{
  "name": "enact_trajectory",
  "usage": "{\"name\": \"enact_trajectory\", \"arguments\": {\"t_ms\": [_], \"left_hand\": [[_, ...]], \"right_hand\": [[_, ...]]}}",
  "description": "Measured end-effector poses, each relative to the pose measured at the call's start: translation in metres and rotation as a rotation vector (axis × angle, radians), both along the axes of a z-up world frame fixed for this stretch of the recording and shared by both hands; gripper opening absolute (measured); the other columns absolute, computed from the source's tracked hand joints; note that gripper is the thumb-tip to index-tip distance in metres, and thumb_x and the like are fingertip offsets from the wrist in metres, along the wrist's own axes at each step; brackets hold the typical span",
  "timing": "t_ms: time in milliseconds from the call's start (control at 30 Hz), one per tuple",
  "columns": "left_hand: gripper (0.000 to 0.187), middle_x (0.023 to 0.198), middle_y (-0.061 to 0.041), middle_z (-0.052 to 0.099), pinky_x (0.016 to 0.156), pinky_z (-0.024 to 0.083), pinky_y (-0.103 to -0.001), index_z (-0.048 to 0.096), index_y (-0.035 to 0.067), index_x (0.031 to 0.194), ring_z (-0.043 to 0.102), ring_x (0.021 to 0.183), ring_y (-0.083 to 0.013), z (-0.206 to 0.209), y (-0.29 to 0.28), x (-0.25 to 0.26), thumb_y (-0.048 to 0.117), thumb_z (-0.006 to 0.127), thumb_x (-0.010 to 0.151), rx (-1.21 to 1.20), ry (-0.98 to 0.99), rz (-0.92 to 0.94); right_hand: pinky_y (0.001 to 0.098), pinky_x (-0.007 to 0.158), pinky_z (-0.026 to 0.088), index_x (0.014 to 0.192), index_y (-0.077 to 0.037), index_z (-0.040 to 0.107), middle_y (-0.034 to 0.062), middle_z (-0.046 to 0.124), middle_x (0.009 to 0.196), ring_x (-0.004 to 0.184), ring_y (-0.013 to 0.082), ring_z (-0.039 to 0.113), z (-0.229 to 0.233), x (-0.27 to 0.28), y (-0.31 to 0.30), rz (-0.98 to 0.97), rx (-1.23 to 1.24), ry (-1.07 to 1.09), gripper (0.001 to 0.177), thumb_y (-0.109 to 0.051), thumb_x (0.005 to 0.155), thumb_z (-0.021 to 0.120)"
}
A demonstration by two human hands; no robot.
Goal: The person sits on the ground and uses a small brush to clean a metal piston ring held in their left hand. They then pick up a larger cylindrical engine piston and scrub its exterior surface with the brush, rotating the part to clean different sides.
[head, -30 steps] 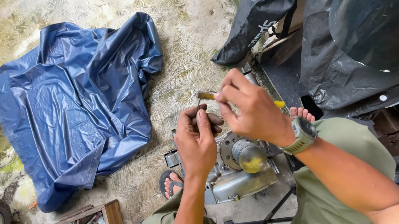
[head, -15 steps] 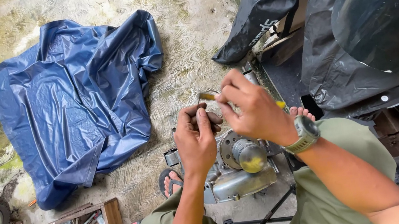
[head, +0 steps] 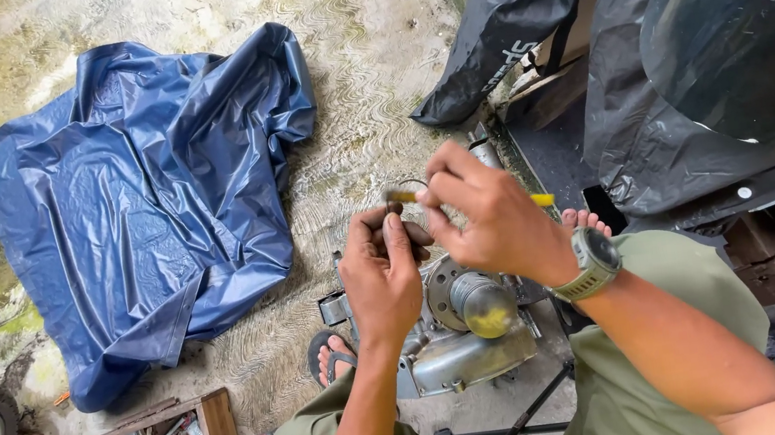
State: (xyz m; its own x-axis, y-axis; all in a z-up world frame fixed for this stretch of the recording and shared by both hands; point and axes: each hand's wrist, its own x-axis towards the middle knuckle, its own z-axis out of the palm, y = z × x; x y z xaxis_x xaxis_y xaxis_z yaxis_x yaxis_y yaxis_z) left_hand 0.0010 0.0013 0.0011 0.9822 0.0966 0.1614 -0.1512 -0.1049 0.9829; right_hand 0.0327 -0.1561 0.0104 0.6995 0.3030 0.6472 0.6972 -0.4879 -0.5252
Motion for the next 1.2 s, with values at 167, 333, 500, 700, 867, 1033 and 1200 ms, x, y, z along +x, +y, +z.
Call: {"name": "enact_trajectory", "arguments": {"t_ms": [167, 333, 500, 700, 867, 1033, 1200], "left_hand": [[0.015, 0.066, -0.013, 0.073, 0.049, 0.054, -0.026, 0.063, -0.002, 0.104, 0.066, 0.054, -0.0146, 0.005, 0.003, 0.001, 0.005, 0.050, 0.104, 0.012, -0.021, 0.014], [0.015, 0.066, -0.012, 0.072, 0.049, 0.054, -0.025, 0.063, -0.003, 0.105, 0.065, 0.054, -0.0145, 0.011, 0.003, 0.000, 0.005, 0.050, 0.104, 0.012, -0.032, 0.022], [0.016, 0.065, -0.013, 0.072, 0.048, 0.054, -0.027, 0.063, -0.005, 0.105, 0.066, 0.053, -0.0156, 0.009, 0.003, 0.000, 0.004, 0.050, 0.104, 0.019, -0.031, 0.017], [0.014, 0.065, -0.013, 0.073, 0.046, 0.054, -0.027, 0.065, -0.002, 0.101, 0.066, 0.052, -0.0150, 0.012, 0.005, -0.001, 0.003, 0.052, 0.102, 0.095, -0.033, 0.025], [0.015, 0.065, -0.013, 0.073, 0.047, 0.053, -0.027, 0.064, -0.004, 0.103, 0.066, 0.052, -0.0153, 0.010, 0.004, 0.000, 0.004, 0.051, 0.103, 0.050, -0.017, 0.016], [0.015, 0.065, -0.013, 0.072, 0.046, 0.053, -0.027, 0.065, -0.004, 0.103, 0.066, 0.051, -0.0160, 0.006, 0.004, 0.001, 0.003, 0.051, 0.103, 0.056, -0.004, -0.003], [0.015, 0.065, -0.013, 0.073, 0.046, 0.053, -0.028, 0.066, -0.002, 0.102, 0.067, 0.051, -0.0165, 0.000, 0.007, 0.004, 0.003, 0.052, 0.102, 0.101, -0.026, -0.004]], "right_hand": [[0.0348, 0.064, 0.057, 0.081, -0.004, 0.062, 0.0093, 0.056, 0.091, 0.072, 0.0281, 0.066, 0.004, 0.001, 0.002, 0.007, 0.037, -0.010, 0.011, 0.004, 0.085, 0.069], [0.0395, 0.063, 0.057, 0.081, -0.004, 0.062, 0.0105, 0.055, 0.089, 0.071, 0.0330, 0.066, 0.004, 0.005, -0.003, -0.035, -0.012, -0.035, 0.011, 0.002, 0.083, 0.071], [0.0394, 0.065, 0.058, 0.082, -0.003, 0.061, 0.0114, 0.054, 0.090, 0.074, 0.0334, 0.067, -0.008, 0.003, 0.001, 0.003, 0.033, -0.016, 0.011, 0.002, 0.084, 0.070], [0.0344, 0.065, 0.057, 0.082, -0.005, 0.061, 0.0086, 0.055, 0.092, 0.073, 0.0272, 0.065, 0.002, -0.004, 0.008, 0.042, 0.067, -0.001, 0.011, 0.002, 0.088, 0.068], [0.0350, 0.063, 0.055, 0.081, -0.002, 0.061, 0.0108, 0.053, 0.089, 0.072, 0.0259, 0.061, 0.007, 0.002, 0.004, 0.013, 0.078, 0.006, 0.013, 0.007, 0.087, 0.067], [0.0353, 0.061, 0.056, 0.082, -0.002, 0.061, 0.0117, 0.053, 0.090, 0.073, 0.0288, 0.063, -0.004, 0.002, 0.004, 0.037, 0.073, 0.036, 0.011, 0.006, 0.086, 0.068], [0.0364, 0.064, 0.056, 0.084, -0.004, 0.063, 0.0101, 0.054, 0.092, 0.074, 0.0292, 0.065, -0.003, 0.002, 0.009, 0.022, 0.057, 0.039, 0.009, 0.001, 0.088, 0.069]]}}
